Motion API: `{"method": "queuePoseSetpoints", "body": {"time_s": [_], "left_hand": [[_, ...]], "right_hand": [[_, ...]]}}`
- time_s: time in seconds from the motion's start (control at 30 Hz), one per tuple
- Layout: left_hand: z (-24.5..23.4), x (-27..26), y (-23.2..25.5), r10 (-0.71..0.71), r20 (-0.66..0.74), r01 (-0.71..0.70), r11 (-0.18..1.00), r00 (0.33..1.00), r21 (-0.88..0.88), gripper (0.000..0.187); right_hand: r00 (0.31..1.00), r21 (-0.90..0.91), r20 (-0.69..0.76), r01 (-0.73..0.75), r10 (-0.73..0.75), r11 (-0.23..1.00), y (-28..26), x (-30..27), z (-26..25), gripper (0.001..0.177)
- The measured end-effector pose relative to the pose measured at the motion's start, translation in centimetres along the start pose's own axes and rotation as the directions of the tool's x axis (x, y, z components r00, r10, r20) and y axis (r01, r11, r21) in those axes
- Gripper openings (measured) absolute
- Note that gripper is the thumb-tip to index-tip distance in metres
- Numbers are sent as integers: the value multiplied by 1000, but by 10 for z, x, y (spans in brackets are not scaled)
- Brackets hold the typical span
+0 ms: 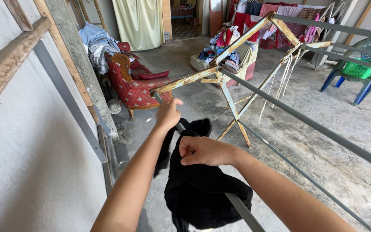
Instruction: The person takes various items of clothing from a basket and hangs them one by one on a large metal drying rack.
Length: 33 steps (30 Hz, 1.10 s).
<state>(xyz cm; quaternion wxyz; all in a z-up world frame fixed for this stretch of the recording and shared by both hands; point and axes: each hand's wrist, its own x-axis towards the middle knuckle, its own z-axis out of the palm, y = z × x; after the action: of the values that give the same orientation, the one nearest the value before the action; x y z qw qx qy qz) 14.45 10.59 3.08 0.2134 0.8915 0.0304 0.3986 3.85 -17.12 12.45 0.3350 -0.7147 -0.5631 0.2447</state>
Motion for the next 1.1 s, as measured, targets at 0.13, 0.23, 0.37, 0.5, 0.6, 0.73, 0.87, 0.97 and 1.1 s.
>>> {"method": "queuePoseSetpoints", "body": {"time_s": [0.13, 0.23, 0.37, 0.5, 0.6, 0.73, 0.87, 0.97, 1.1], "left_hand": [[-1, -23, -11, -517, -23, 499, 836, 856, -228, 33], [-17, -36, -2, -734, 403, 783, 276, 546, -558, 37], [-25, -40, -26, -552, 434, 702, 550, 712, -453, 29], [-16, 14, -27, -461, -3, 448, 864, 887, -231, 32], [-27, 53, 22, -336, -85, 289, 894, 938, -342, 27], [-37, 69, 89, 134, 164, -6, 793, 977, -609, 20], [-35, 50, 101, 357, 153, -227, 815, 922, -533, 36], [-52, 16, 90, -197, 145, 171, 970, 970, 171, 38], [-63, -8, 65, -611, 210, 563, 789, 763, 248, 68]], "right_hand": [[997, 29, 65, -43, 41, 999, 3, 4, 1, 24], [996, -29, 68, -47, 49, 998, 3, 5, 5, 23], [997, 33, 71, -22, 19, 999, 2, 8, 6, 22], [998, -38, 16, -56, 57, 998, -6, 6, 9, 21], [999, -36, -25, -45, 44, 998, -8, 8, 10, 20], [995, -15, -99, -16, 14, 1000, -3, 14, 9, 20], [989, 34, -145, -23, 27, 999, 3, 12, 11, 22], [995, 66, -99, -11, 18, 998, 7, 8, 10, 23], [995, 84, -98, -26, 34, 996, 6, 3, 9, 22]]}}
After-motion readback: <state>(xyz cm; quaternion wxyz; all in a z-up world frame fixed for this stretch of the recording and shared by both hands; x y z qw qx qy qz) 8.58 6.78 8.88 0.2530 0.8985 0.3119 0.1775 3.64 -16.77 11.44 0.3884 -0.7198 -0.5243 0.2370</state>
